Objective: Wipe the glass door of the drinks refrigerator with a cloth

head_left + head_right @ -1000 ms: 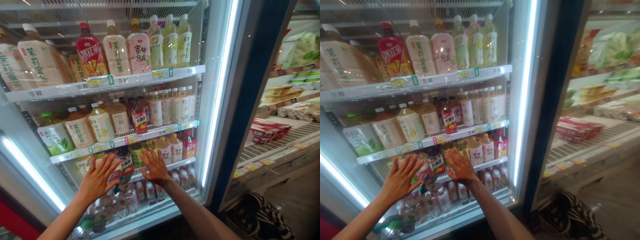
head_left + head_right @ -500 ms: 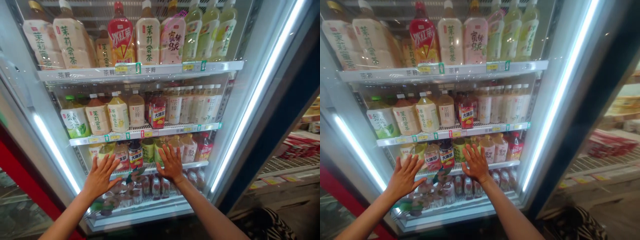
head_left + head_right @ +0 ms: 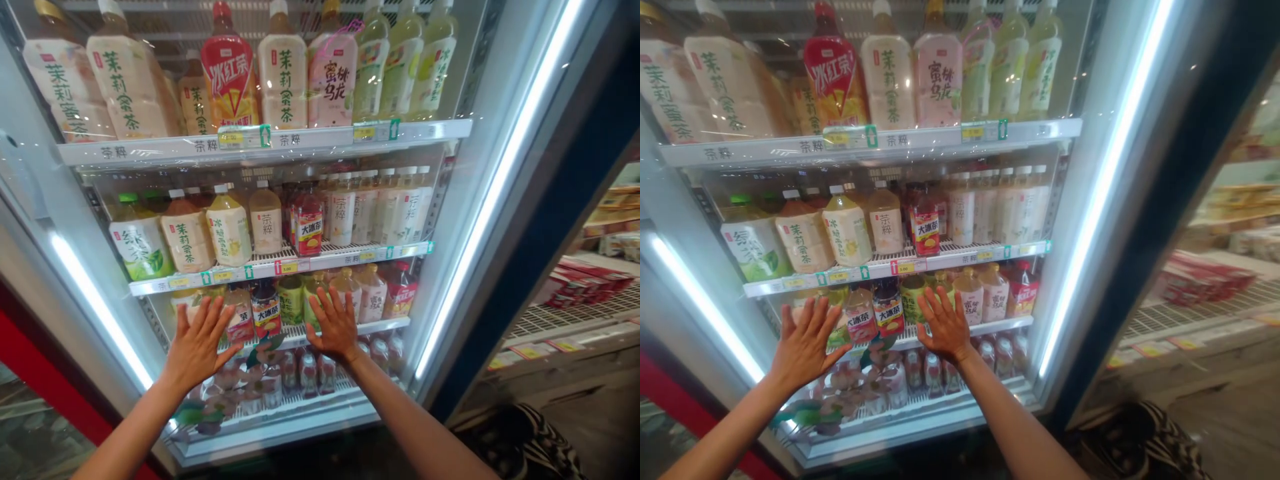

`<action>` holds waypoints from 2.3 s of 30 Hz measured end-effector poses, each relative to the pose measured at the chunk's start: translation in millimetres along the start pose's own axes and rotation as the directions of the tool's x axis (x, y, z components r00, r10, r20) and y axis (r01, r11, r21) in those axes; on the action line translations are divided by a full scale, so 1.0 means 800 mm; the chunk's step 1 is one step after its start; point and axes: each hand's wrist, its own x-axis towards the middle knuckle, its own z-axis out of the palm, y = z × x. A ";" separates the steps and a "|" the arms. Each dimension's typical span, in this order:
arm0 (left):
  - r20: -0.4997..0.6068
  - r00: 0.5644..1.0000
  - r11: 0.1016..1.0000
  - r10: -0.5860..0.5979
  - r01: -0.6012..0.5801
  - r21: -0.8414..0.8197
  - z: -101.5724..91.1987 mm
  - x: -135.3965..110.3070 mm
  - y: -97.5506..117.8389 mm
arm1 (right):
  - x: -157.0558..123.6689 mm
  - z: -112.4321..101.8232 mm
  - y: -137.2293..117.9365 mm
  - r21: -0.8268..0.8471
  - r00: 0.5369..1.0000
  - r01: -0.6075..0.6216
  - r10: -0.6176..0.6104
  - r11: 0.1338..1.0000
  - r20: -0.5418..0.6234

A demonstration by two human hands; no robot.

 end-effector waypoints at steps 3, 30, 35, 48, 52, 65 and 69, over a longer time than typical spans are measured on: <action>0.003 1.000 1.000 0.024 -0.024 0.004 -0.015 0.060 -0.011 | -0.001 -0.001 0.001 0.010 1.000 -0.005 0.005 1.000 0.020; 0.034 0.866 0.866 0.500 -0.499 -0.014 0.030 0.237 0.166 | 0.070 -0.073 0.195 -0.051 0.990 -0.097 0.091 0.994 -0.103; 0.086 0.809 0.813 0.582 -0.575 -0.087 0.017 0.254 0.139 | 0.064 -0.074 0.194 -0.069 0.992 -0.114 0.109 0.991 -0.065; 0.127 0.682 0.690 0.720 -0.723 -0.025 0.021 0.154 0.107 | 0.069 -0.076 0.194 -0.030 0.985 -0.064 0.059 0.998 -0.162; 0.095 0.850 0.853 0.519 -0.521 0.006 -0.024 0.227 0.047 | 0.067 -0.076 0.195 -0.042 0.986 -0.071 0.064 0.997 -0.151; 0.099 0.858 0.857 0.505 -0.512 0.063 -0.019 0.190 0.032 | 0.063 -0.072 0.199 -0.049 0.990 -0.051 0.044 0.998 -0.132; -0.077 0.996 0.996 0.051 -0.045 0.080 -0.051 0.231 -0.009 | 0.061 -0.072 0.193 -0.034 0.991 -0.071 0.067 0.997 -0.115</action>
